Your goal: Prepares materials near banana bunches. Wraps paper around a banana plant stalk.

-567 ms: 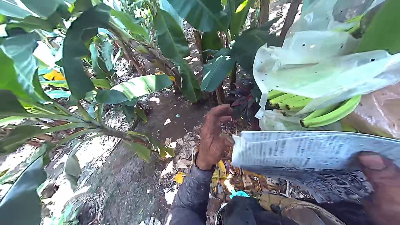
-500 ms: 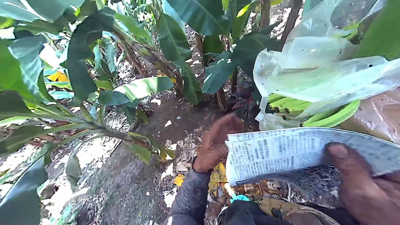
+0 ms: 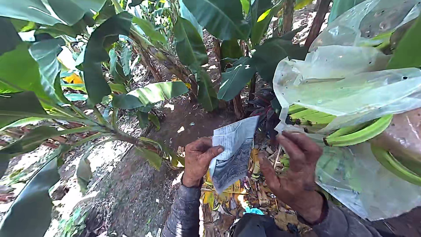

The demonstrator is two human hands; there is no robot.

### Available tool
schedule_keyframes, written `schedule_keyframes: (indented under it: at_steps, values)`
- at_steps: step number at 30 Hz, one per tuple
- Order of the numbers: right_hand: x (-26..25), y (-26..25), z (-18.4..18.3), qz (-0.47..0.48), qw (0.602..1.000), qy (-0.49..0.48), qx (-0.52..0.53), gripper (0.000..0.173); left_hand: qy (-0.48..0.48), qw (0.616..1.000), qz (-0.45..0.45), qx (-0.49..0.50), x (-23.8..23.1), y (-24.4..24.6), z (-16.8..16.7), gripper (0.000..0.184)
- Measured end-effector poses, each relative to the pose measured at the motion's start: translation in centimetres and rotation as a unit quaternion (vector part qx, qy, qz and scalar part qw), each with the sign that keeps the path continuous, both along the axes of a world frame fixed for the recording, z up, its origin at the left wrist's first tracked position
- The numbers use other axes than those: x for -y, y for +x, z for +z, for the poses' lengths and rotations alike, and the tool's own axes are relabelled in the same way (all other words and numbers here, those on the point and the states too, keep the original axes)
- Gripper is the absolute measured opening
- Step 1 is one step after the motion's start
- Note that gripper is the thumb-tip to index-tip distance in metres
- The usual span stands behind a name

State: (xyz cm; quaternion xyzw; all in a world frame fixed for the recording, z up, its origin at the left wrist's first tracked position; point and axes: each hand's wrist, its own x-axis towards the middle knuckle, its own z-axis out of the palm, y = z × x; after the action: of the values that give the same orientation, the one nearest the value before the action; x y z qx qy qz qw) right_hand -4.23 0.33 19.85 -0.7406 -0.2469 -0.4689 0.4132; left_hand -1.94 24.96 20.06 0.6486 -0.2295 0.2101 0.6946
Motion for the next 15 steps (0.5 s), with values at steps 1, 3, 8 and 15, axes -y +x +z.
schedule_keyframes:
  at_steps: [1, 3, 8, 15]
  values:
    - [-0.6, -0.1, -0.4, 0.033, 0.999, -0.017, -0.021, 0.054, 0.012, 1.000, -0.003, -0.014, 0.5, -0.2, -0.3, 0.015]
    - [-1.1, 0.2, -0.6, 0.116, 0.986, -0.064, -0.106, 0.060, 0.043, 0.998, -0.019, -0.033, 1.5, -0.5, -1.1, 0.022]
    - [-0.8, 2.0, -1.2, 0.254, 0.923, -0.037, -0.285, 0.039, 0.105, 0.989, -0.058, -0.087, 2.5, -0.1, -1.8, 0.029]
    - [1.4, 2.7, -4.7, 0.186, 0.953, -0.104, -0.216, 0.017, 0.128, 0.978, -0.038, -0.163, -0.3, 1.5, -1.7, 0.013]
